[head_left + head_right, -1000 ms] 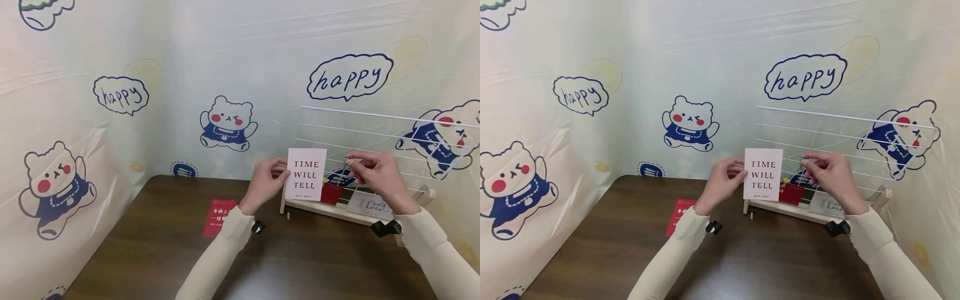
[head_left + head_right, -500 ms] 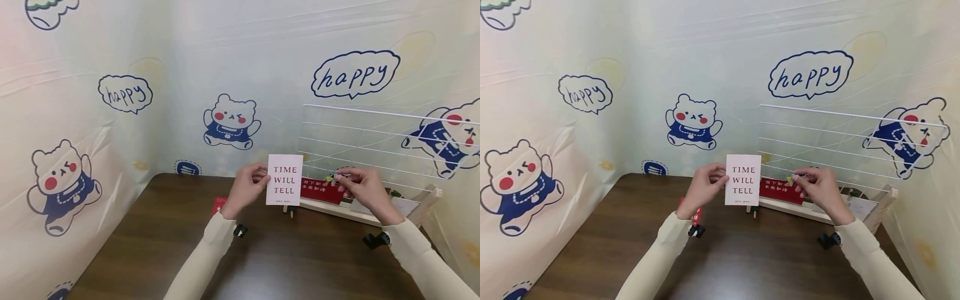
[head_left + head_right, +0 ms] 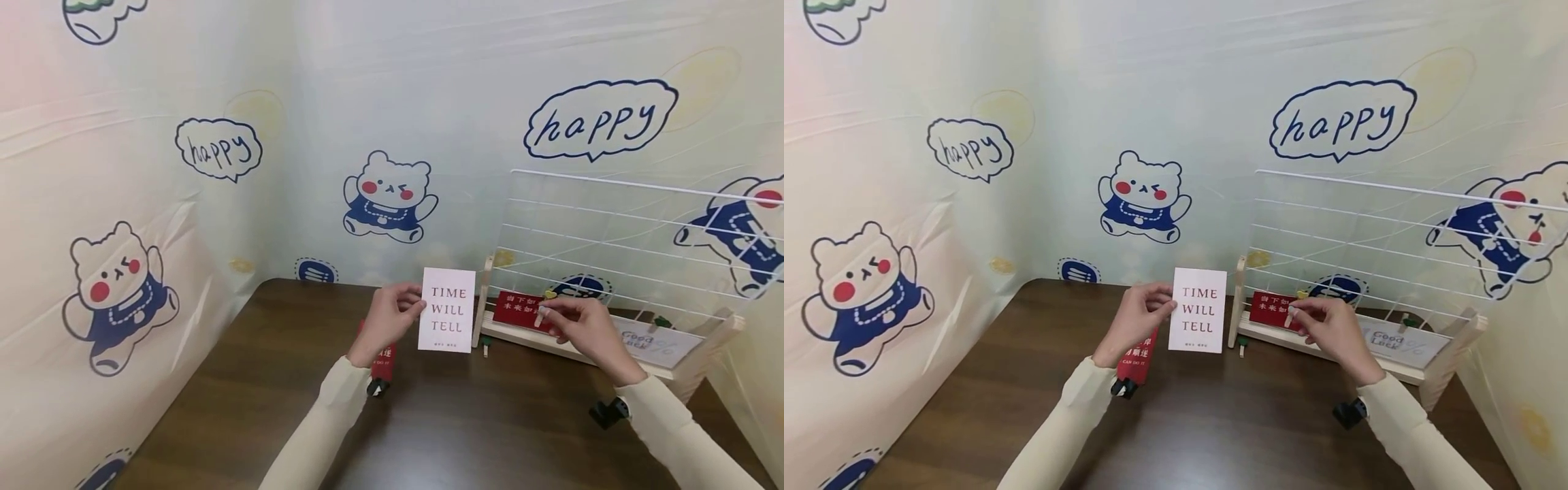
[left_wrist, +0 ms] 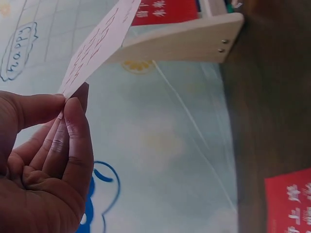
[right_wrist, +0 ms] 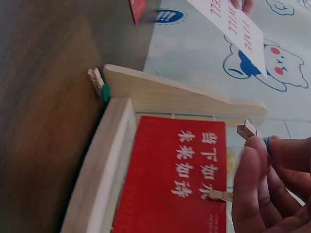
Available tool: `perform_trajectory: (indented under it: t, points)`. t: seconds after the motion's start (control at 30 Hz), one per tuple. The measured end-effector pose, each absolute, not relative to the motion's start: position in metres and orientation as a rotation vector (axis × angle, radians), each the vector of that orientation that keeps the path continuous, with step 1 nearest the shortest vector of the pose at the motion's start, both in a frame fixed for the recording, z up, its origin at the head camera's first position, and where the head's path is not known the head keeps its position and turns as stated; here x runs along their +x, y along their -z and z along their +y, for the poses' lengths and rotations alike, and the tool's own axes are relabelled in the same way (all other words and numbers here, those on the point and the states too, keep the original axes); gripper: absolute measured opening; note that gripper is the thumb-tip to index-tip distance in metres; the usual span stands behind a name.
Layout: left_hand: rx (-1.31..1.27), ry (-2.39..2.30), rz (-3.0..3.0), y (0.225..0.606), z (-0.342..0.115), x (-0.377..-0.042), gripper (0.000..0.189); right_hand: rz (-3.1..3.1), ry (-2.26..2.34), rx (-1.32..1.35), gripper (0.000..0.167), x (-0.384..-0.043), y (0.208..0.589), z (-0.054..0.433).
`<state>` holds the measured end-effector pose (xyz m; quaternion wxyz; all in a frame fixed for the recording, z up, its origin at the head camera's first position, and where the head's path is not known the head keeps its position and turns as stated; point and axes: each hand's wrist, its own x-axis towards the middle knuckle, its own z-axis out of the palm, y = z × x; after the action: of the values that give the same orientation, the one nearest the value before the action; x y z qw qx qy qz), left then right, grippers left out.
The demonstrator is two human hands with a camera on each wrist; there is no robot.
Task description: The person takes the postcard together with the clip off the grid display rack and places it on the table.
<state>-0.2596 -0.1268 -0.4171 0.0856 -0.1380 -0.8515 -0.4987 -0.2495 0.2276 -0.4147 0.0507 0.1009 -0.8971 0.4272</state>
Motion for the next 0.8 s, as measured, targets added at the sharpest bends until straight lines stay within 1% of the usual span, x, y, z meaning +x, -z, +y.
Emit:
perform_trajectory:
  t: [0.33, 0.8]
  points:
    - [-0.323, 1.555, -2.620, 0.442, -0.145, -0.258, 0.027, -2.726, -1.455, 0.337, 0.028, -0.256, 0.435, 0.216]
    - [-0.241, 1.596, -2.683, 0.471, -0.155, -0.264, 0.025, -2.835, -1.481, 0.358, 0.023, -0.260, 0.463, 0.211]
